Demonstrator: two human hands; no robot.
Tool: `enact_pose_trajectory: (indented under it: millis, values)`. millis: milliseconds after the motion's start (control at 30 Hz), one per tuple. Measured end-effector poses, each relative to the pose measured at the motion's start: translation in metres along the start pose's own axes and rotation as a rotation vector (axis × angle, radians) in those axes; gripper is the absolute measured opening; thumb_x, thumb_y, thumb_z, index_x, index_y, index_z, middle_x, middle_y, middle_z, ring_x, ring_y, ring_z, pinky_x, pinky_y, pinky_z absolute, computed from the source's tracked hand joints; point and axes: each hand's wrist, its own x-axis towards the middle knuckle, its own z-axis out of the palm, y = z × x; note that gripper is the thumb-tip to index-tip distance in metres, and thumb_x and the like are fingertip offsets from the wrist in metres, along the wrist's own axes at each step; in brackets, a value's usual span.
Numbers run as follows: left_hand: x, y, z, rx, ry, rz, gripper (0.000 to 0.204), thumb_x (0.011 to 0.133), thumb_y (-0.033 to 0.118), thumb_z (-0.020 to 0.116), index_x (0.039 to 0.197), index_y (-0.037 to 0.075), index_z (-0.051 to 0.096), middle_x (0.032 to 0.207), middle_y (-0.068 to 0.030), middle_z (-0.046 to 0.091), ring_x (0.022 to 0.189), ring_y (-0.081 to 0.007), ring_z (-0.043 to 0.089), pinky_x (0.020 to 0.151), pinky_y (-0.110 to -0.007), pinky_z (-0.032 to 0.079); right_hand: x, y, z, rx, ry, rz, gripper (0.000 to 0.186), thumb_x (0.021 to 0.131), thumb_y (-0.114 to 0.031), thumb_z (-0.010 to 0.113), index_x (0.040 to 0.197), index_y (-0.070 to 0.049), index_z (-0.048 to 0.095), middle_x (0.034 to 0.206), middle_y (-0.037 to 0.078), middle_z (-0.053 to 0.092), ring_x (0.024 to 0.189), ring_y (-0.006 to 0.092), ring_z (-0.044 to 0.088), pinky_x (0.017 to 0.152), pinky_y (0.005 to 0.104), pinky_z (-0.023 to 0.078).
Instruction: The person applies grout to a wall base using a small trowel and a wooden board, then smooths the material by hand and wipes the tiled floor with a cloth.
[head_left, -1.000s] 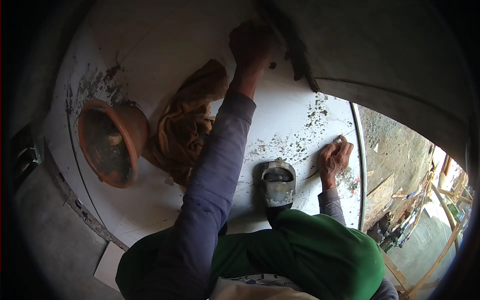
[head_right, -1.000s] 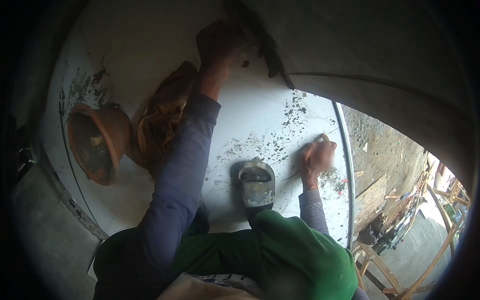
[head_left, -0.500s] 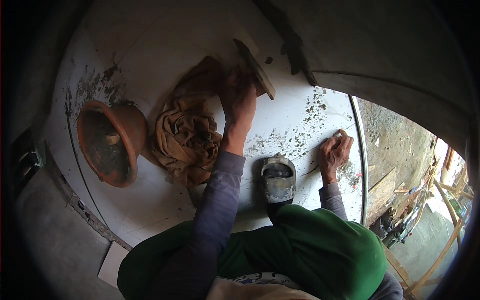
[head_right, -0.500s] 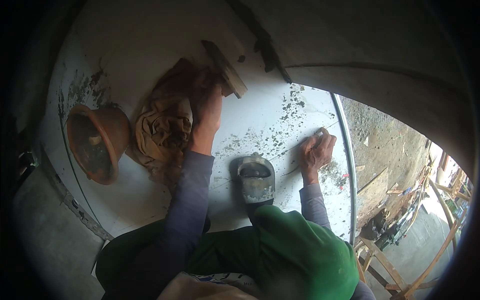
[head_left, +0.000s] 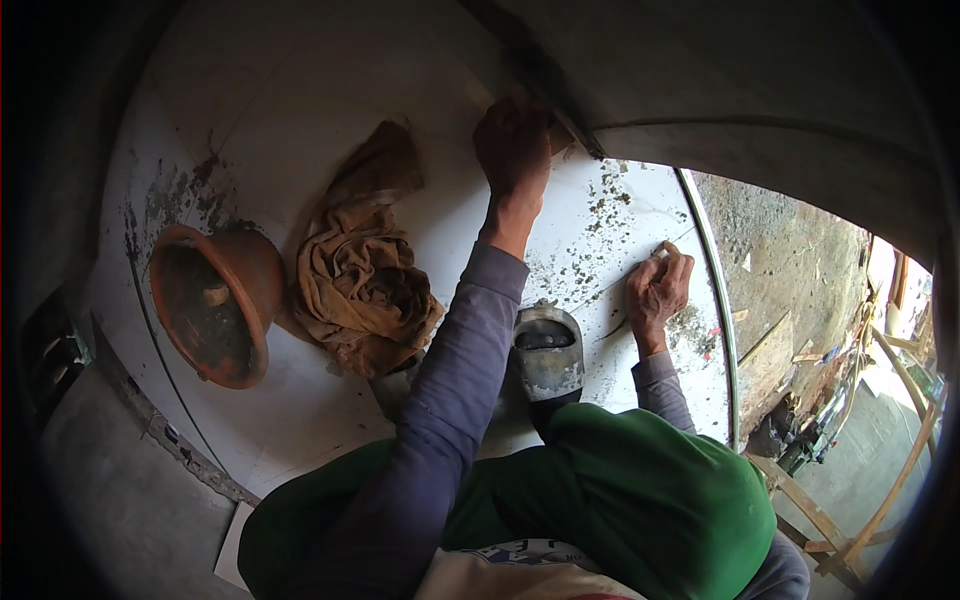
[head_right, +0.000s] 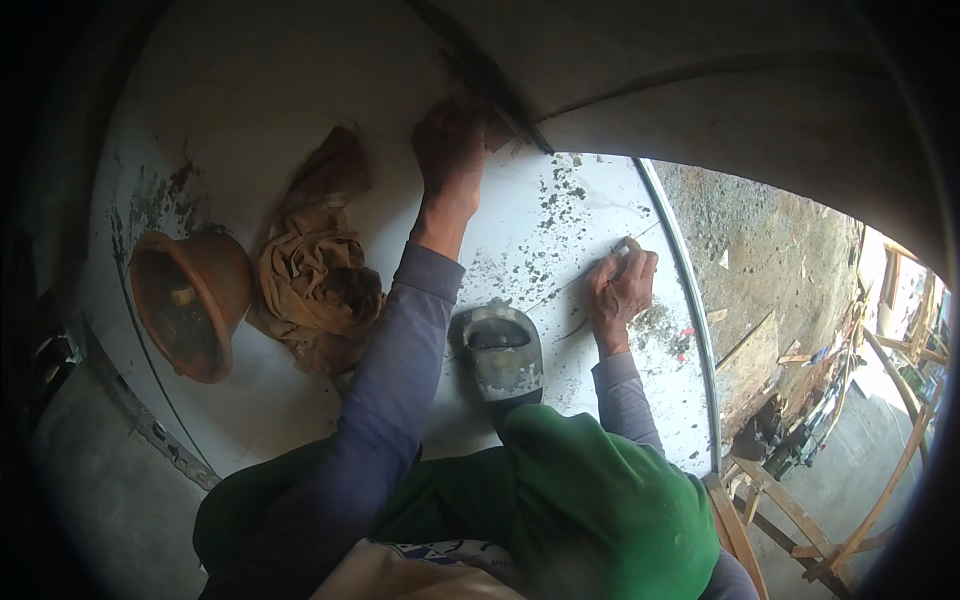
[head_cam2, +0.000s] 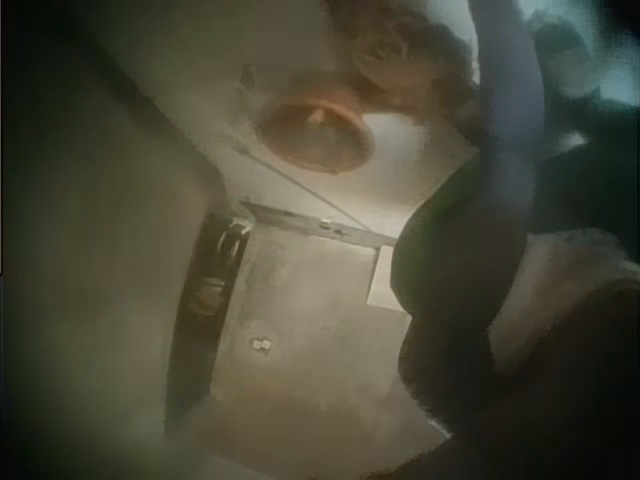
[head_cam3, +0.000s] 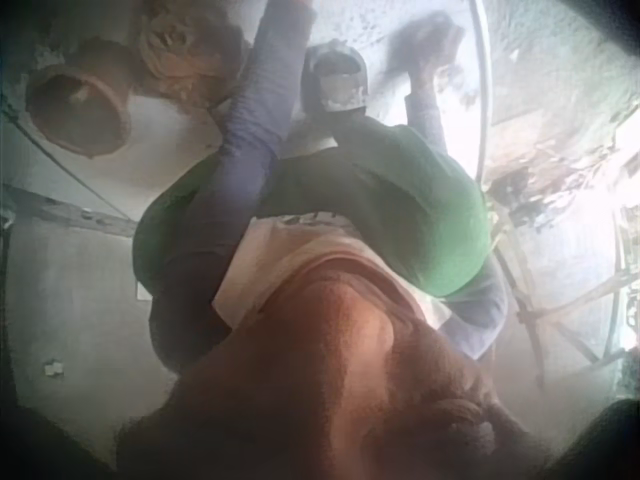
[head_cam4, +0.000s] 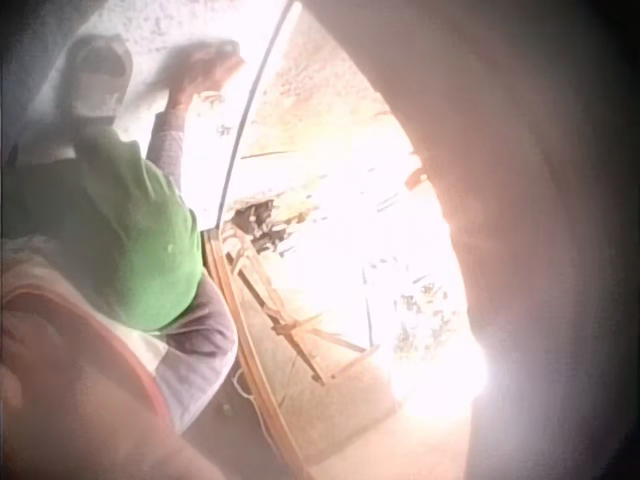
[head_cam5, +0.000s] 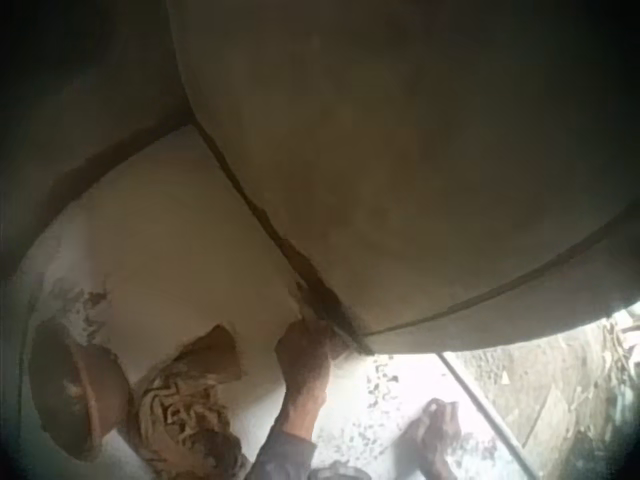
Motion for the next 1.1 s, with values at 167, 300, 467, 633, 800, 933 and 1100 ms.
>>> enact_pose_trajectory:
  millis: [167,300,467,633,800,933,1100]
  values:
    - [0.012,0.008,0.001,-0.154,-0.006,-0.042,0.012,0.101,0.011,0.067,0.094,0.002,0.069,0.083,0.0009,0.065,0.075,-0.0076,0.053,0.067,-0.029,0.045,-0.001,-0.003,0.0,-0.011,-0.017,0.028,0.036,0.09,-0.005,0.064,0.126,-0.01,0.067,0.098,0.01,0.059,0.081,0.0289,0.064,0.068,0.0435,0.054]
    - [0.022,0.015,-0.015,-0.238,-0.134,0.124,0.007,0.098,0.008,0.066,0.093,0.004,0.069,0.081,0.0034,0.061,0.074,-0.0057,0.05,0.066,-0.028,0.042,-0.003,-0.003,0.003,-0.006,-0.025,0.012,0.037,0.089,-0.005,0.064,0.126,-0.01,0.067,0.097,0.01,0.057,0.081,0.0285,0.063,0.069,0.0429,0.054]
    - [-0.004,0.04,-0.034,-0.386,-0.166,0.134,0.006,0.097,0.005,0.064,0.095,0.003,0.07,0.085,0.0018,0.066,0.081,-0.0063,0.054,0.071,-0.028,0.044,-0.001,0.004,0.002,-0.026,-0.001,-0.003,0.038,0.09,-0.003,0.065,0.126,-0.011,0.067,0.097,0.01,0.058,0.082,0.0294,0.064,0.07,0.0437,0.054]
    - [-0.024,0.002,-0.028,-0.128,-0.077,0.017,0.005,0.097,0.003,0.067,0.102,0.001,0.07,0.098,-0.0014,0.07,0.086,-0.0075,0.058,0.075,-0.028,0.046,0.002,-0.003,0.004,0.019,0.02,-0.007,0.032,0.093,-0.003,0.061,0.124,-0.006,0.068,0.094,0.011,0.055,0.076,0.0266,0.059,0.07,0.0421,0.049]
    - [-0.008,-0.004,-0.005,-0.054,-0.104,0.043,0.004,0.099,0.006,0.07,0.1,0.002,0.068,0.092,-0.0001,0.066,0.081,-0.0081,0.056,0.072,-0.029,0.047,-0.001,-0.005,0.002,0.029,-0.008,0.018,0.032,0.093,-0.004,0.061,0.124,-0.006,0.068,0.094,0.011,0.056,0.076,0.0258,0.059,0.068,0.0426,0.049]
    - [-0.001,0.023,-0.014,-0.135,-0.24,0.089,0.006,0.099,0.009,0.069,0.096,0.004,0.07,0.081,0.0023,0.062,0.072,-0.0054,0.053,0.065,-0.027,0.044,0.002,-0.001,0.002,0.015,0.008,0.01,0.032,0.093,-0.004,0.062,0.125,-0.006,0.068,0.094,0.01,0.056,0.075,0.0254,0.058,0.067,0.0423,0.049]
    - [-0.018,0.061,-0.034,-0.18,-0.104,0.121,0.007,0.099,0.011,0.073,0.099,0.004,0.072,0.083,0.0053,0.064,0.072,-0.0043,0.05,0.066,-0.026,0.043,-0.002,0.001,-0.002,0.02,0.011,0.015,0.032,0.093,-0.003,0.063,0.124,-0.006,0.067,0.094,0.011,0.056,0.074,0.0238,0.058,0.066,0.0414,0.049]
